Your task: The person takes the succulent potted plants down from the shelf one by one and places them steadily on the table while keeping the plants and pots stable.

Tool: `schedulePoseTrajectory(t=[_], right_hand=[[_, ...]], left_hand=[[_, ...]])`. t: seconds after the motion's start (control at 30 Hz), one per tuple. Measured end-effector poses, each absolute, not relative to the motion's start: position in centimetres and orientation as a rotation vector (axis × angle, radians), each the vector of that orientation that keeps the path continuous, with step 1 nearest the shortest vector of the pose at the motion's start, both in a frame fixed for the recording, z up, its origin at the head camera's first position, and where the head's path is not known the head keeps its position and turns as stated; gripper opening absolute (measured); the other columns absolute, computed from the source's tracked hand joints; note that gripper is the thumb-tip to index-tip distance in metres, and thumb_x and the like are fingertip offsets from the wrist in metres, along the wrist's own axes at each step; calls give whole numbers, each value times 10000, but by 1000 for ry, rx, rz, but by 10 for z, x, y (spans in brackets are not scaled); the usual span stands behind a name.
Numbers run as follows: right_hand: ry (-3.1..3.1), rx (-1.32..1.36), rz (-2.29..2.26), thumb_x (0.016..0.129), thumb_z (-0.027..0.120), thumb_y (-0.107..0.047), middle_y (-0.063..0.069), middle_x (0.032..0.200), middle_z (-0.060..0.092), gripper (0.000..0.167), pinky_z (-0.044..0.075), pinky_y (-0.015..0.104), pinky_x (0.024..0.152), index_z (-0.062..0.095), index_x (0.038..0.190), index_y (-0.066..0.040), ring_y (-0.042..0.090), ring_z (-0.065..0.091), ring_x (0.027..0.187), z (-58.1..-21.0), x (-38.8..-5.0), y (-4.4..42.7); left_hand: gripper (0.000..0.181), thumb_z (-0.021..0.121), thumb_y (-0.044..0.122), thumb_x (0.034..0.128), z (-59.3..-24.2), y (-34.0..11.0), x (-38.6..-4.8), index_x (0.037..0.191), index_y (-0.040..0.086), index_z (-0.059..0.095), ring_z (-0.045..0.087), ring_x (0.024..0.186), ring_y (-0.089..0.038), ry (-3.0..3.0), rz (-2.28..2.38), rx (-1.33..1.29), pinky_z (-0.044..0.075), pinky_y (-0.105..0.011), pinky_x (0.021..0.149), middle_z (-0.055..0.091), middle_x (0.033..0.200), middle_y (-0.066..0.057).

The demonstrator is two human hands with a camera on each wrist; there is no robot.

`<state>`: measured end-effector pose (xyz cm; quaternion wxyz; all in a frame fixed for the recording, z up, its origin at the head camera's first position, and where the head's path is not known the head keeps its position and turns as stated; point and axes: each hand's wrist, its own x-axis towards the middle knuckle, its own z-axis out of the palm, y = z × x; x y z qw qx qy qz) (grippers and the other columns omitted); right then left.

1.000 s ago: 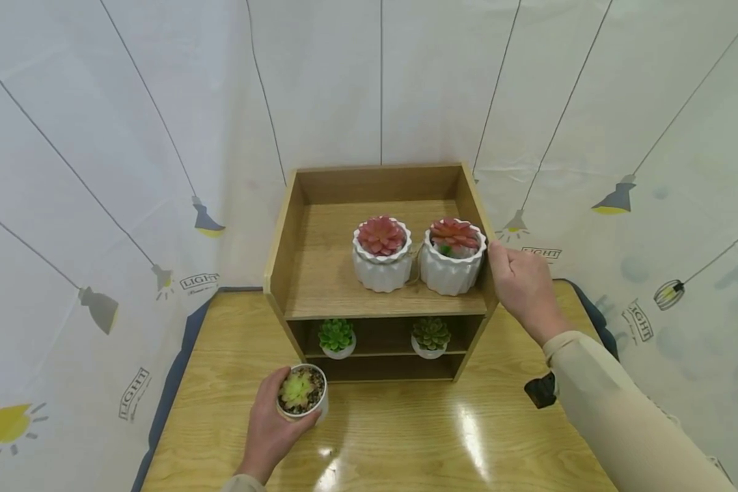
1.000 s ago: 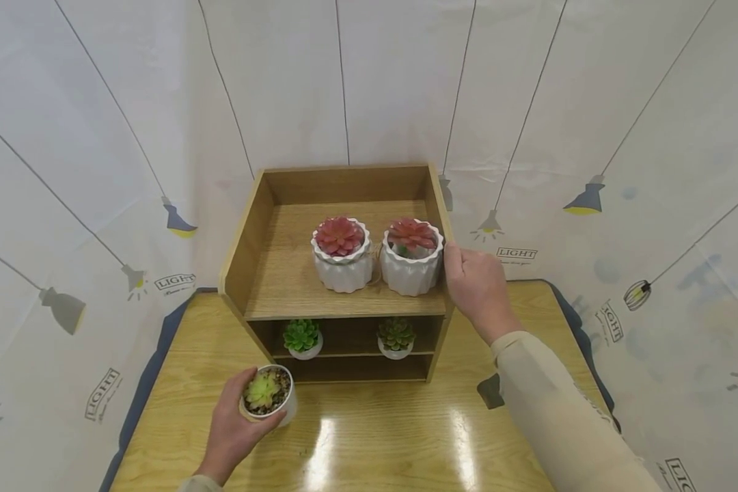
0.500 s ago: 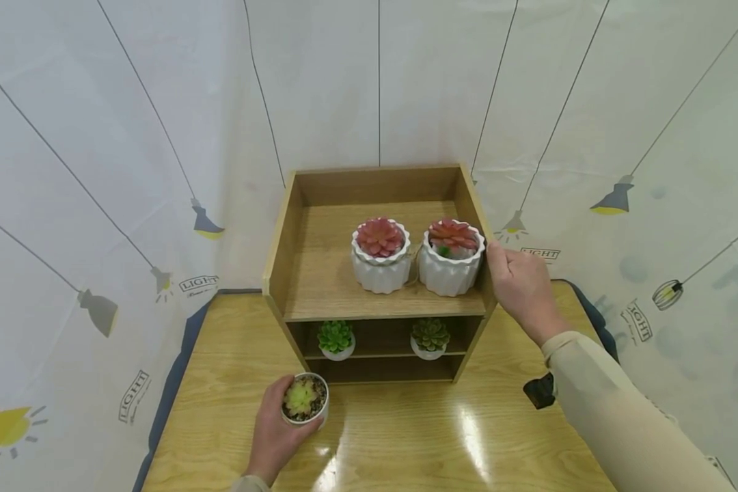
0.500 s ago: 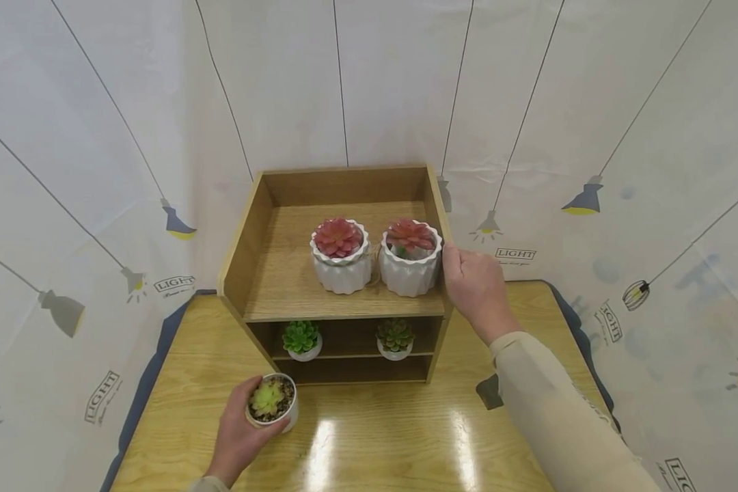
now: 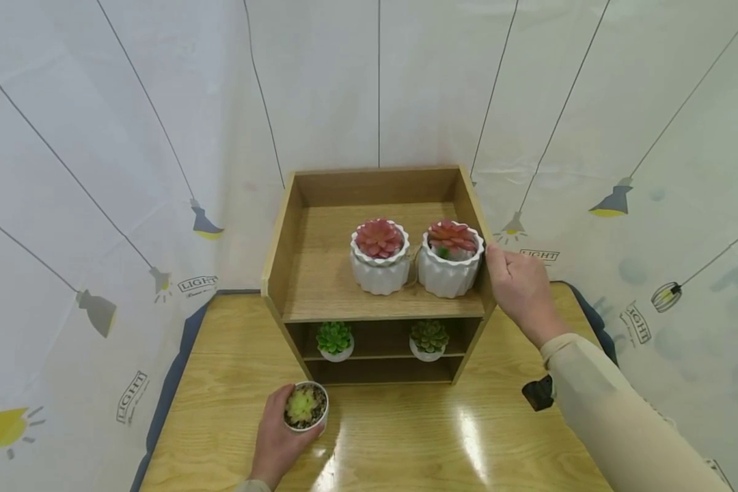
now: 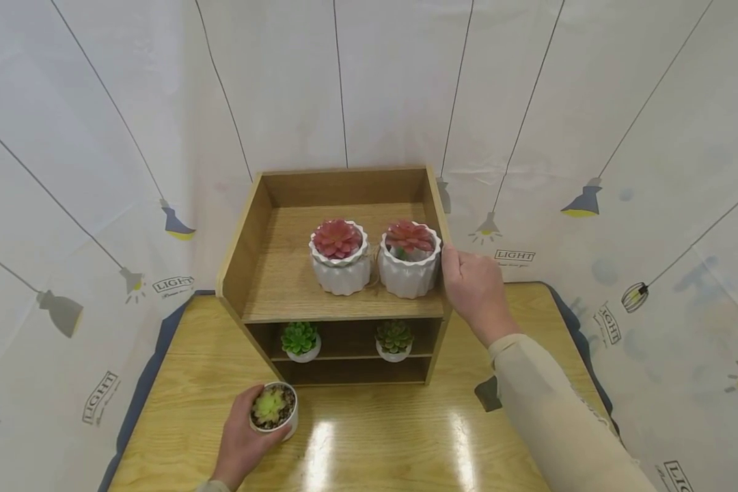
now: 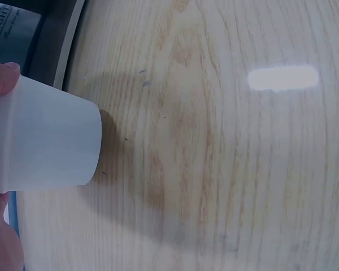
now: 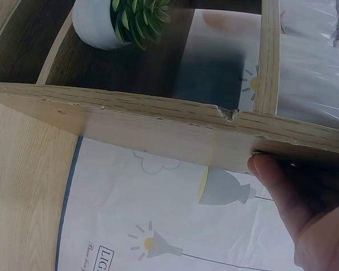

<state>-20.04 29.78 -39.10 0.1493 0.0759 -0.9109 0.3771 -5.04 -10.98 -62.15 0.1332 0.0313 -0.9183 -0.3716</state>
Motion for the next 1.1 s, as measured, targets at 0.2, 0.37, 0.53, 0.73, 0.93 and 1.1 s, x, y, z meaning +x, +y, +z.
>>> schedulePoseTrajectory(t=[0.2,0.37,0.53,0.73,0.93,1.1], right_hand=[[-2601,227,1085,1109,328,-310,-46,474,313,616,221,288,428,362,525,-116,155,297,438,-391,-201,297],[-2592,224,1086,1107,335,-300,-52,464,307,616,216,284,427,358,519,-116,155,291,432,-391,-200,297],[-2602,219,1083,1108,330,-306,-49,468,312,614,219,283,429,363,525,-115,154,293,437,-391,-200,298],[-2601,227,1074,1110,326,-308,-43,475,316,614,222,286,431,364,527,-117,154,293,439,-392,-200,298],[-2558,243,1068,1100,342,-277,-63,451,293,622,206,288,428,350,498,-119,148,270,431,-392,-201,297],[-2561,247,1076,1102,339,-281,-63,448,291,625,204,284,423,350,500,-115,147,270,425,-391,-201,296]], left_hand=[[943,1011,181,578,-628,-112,-51,1376,-27,554,604,1191,-415,-2651,-1077,98,517,-605,996,591,1333,-221],[943,1009,198,589,-631,-112,-52,1380,-27,547,604,1193,-412,-2655,-1072,105,519,-599,996,582,1335,-214],[953,1006,181,593,-630,-110,-53,1391,-36,531,596,1206,-417,-2663,-1064,86,515,-597,1008,567,1344,-218],[960,999,167,604,-628,-108,-54,1404,-46,512,586,1217,-424,-2687,-1056,97,509,-592,1021,545,1358,-226],[953,994,162,636,-627,-107,-55,1421,-36,491,575,1231,-408,-2731,-1067,124,512,-578,1024,514,1378,-212],[955,991,164,644,-626,-107,-56,1429,-27,483,570,1235,-415,-2743,-1075,144,512,-586,1019,504,1388,-214]])
